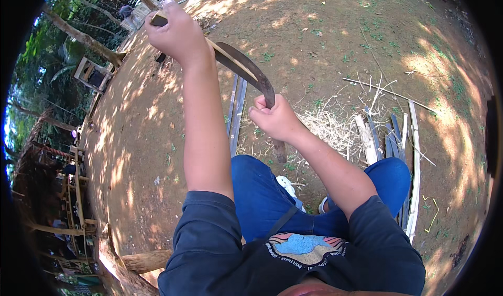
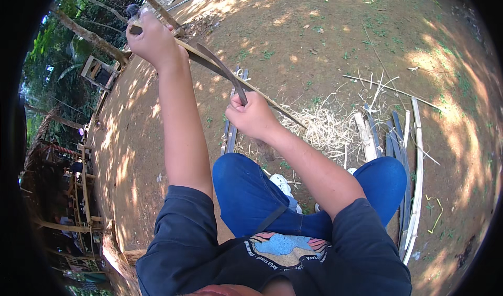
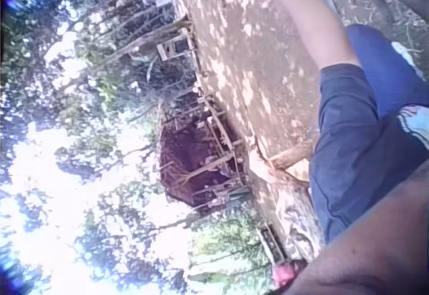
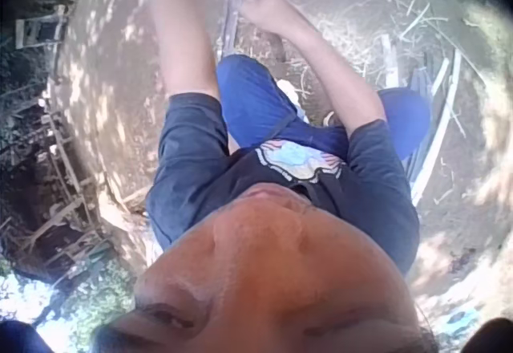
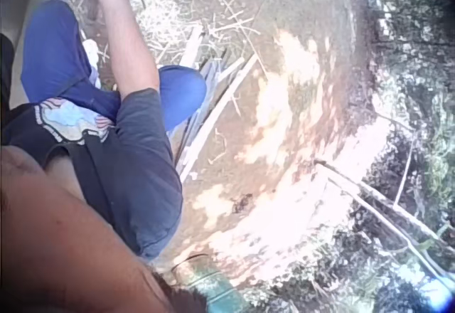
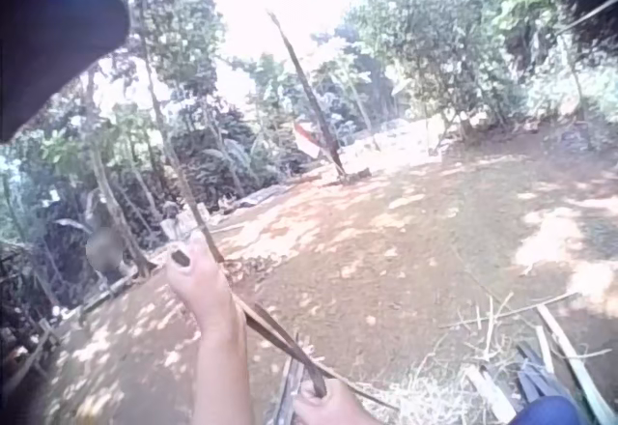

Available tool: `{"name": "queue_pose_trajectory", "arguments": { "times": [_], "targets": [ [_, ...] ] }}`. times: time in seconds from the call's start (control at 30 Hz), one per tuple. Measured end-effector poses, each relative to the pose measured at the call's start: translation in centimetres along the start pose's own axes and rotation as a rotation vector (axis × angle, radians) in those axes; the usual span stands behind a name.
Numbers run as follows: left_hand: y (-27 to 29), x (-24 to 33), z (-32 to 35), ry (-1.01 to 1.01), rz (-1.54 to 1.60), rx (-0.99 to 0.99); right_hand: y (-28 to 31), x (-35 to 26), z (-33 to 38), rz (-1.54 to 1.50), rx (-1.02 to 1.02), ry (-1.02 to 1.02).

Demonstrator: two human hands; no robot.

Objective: The person uses a curved blade to shave and shape a strip of bamboo while sitting outdoors, repeatedly drawing the blade along the wood to remove thin shavings.

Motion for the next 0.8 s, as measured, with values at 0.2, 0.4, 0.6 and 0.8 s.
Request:
{"name": "queue_pose_trajectory", "arguments": {
  "times": [0.2, 0.4, 0.6, 0.8],
  "targets": [
    [-1.3, 0.2, 0.5, 0.027, -0.028, -0.011, 5.2, 16.2, 2.5, 0.198, 0.185, -0.477],
    [-1.0, -0.5, -0.2, 0.015, 0.093, -0.060, 4.9, 15.3, 2.3, 0.101, 0.173, -0.387],
    [-0.4, -2.8, -1.3, -0.035, 0.102, 0.000, 0.1, 4.2, -2.1, -0.037, -0.008, -0.046],
    [0.2, -4.4, -2.3, 0.073, 0.027, -0.035, 7.0, 23.1, 3.7, 0.174, 0.143, -0.621]
  ]
}}
Point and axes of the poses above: each hand's wrist, its own z-axis away from the middle knuckle, its own y-axis out of the back of the hand, x = y × z, the point moved 5 cm from there along -z, towards the middle knuckle, and after that the axes turned 7 degrees about -y, right-handed, at the moved point
